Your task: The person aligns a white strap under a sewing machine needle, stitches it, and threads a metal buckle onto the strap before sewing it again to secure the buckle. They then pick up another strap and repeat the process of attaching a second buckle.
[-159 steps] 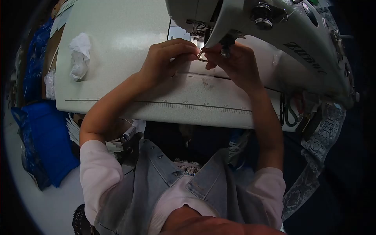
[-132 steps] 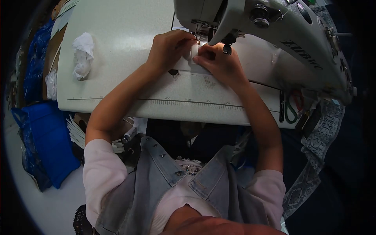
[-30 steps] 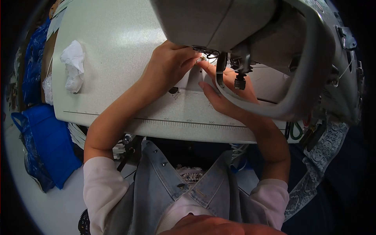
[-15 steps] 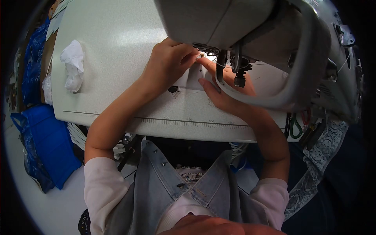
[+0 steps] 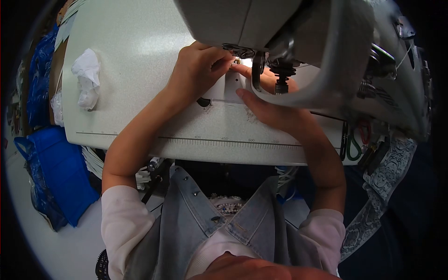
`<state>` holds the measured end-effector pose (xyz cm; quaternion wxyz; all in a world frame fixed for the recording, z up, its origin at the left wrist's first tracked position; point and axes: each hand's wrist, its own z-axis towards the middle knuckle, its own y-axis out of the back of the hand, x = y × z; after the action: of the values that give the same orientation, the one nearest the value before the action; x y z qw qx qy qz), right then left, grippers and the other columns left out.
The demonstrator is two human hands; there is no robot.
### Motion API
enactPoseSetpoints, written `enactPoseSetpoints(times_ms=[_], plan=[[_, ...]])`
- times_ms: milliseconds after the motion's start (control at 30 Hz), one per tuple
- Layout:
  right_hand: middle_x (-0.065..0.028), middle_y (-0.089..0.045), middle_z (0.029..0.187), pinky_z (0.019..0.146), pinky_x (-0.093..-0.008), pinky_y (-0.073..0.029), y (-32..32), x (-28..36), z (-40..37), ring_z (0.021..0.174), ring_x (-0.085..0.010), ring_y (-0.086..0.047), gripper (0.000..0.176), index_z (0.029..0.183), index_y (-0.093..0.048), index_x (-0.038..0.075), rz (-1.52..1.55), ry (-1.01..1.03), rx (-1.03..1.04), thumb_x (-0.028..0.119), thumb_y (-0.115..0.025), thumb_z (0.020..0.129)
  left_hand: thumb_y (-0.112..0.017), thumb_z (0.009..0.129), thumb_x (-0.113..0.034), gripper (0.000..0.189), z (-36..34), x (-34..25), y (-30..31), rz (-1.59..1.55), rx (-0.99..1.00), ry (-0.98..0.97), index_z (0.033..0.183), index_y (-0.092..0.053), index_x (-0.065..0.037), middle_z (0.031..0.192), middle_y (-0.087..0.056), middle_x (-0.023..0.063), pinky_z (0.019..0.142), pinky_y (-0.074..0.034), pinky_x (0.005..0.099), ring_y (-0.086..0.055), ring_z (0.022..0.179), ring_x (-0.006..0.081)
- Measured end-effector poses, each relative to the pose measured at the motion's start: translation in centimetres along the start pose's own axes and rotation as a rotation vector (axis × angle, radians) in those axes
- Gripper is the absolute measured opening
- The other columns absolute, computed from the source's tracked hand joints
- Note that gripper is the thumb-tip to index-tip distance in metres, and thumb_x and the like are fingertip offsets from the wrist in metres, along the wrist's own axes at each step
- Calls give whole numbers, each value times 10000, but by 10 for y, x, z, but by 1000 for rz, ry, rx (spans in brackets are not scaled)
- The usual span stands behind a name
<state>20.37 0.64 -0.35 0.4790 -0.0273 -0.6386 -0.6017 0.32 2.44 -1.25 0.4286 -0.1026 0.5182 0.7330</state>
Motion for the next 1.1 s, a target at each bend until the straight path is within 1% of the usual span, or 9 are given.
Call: enactPoseSetpoints(times_ms=[100,267,367,467,567,600,733,867,1100], plan=[[-94,-509,588,530,-363,-411,13,-3,-2,569,-257,-531,193,695,-564,21,9,-89,33,170,-659,773,-713,723,-66,124,0,3,-3,-15,19,6,843,-682,-53,753,-663,88,603,-524,308,-644,690,232],[-44,-570,637,546,-282,-394,21,-13,3,577,-143,-531,183,745,-620,8,588,-252,-137,176,-648,814,-709,737,-61,123,0,11,-1,9,40,-1,855,-680,-40,742,-661,95,601,-519,289,-642,688,219],[-17,-646,720,575,-197,-403,23,-32,3,649,-49,-570,171,861,-679,24,1095,-277,-147,186,-626,865,-680,789,-85,108,17,3,23,-226,306,452,879,-669,-27,788,-649,117,608,-505,319,-632,721,234],[-13,-635,693,577,-194,-406,26,-29,5,663,-60,-587,154,845,-683,33,1269,-158,-76,178,-635,858,-674,804,-119,131,25,21,18,44,346,90,908,-665,-39,823,-638,119,654,-497,345,-624,782,252],[-43,-629,680,576,-209,-396,20,-24,8,629,-67,-564,179,833,-684,17,1096,-264,-282,194,-655,829,-573,852,-144,136,21,63,22,112,559,145,851,-641,-27,731,-637,135,601,-486,374,-624,673,267],[-71,-626,683,587,-235,-405,21,-24,8,617,-106,-562,208,819,-682,9,643,-234,-259,216,-668,811,-539,867,-149,163,22,62,25,108,627,203,829,-633,-21,696,-638,140,578,-483,380,-624,630,270],[-121,-606,650,609,-323,-435,6,-36,14,616,-251,-553,296,794,-680,11,-59,-123,-196,304,-706,762,-672,810,-158,160,15,25,19,195,297,-120,944,-664,-70,917,-605,101,737,-492,375,-610,850,271],[-29,-648,664,581,-273,-467,-9,-31,24,651,-90,-595,306,760,-664,19,-49,-80,-231,310,-759,765,-656,810,-109,194,-9,29,8,122,164,-183,1001,-681,-128,989,-571,60,721,-523,324,-623,794,226],[-57,-688,774,626,-294,-483,0,-24,27,692,-125,-619,304,922,-697,54,45,-204,-89,334,-712,807,-621,776,28,299,-12,42,11,116,170,-195,1040,-667,-106,978,-606,119,752,-528,339,-623,874,287]])
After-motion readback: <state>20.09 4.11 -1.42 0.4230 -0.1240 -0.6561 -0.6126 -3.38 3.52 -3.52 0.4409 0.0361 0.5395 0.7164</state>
